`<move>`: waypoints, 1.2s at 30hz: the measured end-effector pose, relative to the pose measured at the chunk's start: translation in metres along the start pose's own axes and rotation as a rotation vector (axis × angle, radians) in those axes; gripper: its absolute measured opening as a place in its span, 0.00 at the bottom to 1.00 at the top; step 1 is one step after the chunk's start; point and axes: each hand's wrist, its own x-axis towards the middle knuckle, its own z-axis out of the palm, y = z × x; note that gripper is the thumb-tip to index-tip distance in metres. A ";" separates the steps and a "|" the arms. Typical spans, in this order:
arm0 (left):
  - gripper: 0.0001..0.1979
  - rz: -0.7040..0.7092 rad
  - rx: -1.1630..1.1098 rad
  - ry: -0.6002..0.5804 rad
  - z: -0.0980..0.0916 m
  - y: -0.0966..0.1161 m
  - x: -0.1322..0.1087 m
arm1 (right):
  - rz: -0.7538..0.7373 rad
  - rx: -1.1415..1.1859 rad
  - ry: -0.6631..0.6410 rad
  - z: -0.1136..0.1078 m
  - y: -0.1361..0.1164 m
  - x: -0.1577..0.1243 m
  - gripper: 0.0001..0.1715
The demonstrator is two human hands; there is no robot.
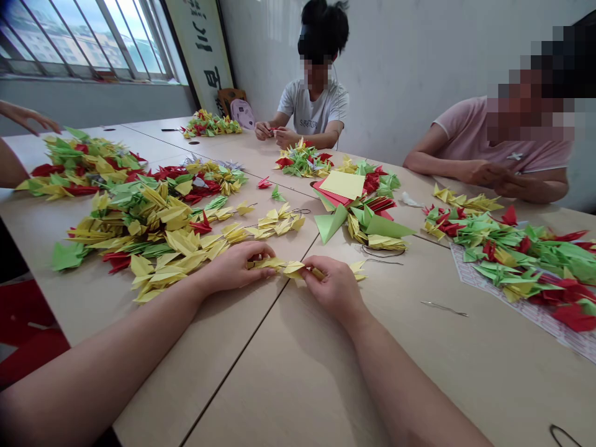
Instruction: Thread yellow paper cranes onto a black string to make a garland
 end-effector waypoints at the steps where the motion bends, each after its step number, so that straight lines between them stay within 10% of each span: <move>1: 0.15 -0.001 -0.007 -0.003 0.000 0.000 0.000 | -0.003 0.019 0.033 0.001 0.000 0.000 0.07; 36: 0.13 -0.006 -0.069 -0.003 0.001 0.003 -0.003 | -0.064 0.007 0.005 0.002 -0.001 -0.001 0.08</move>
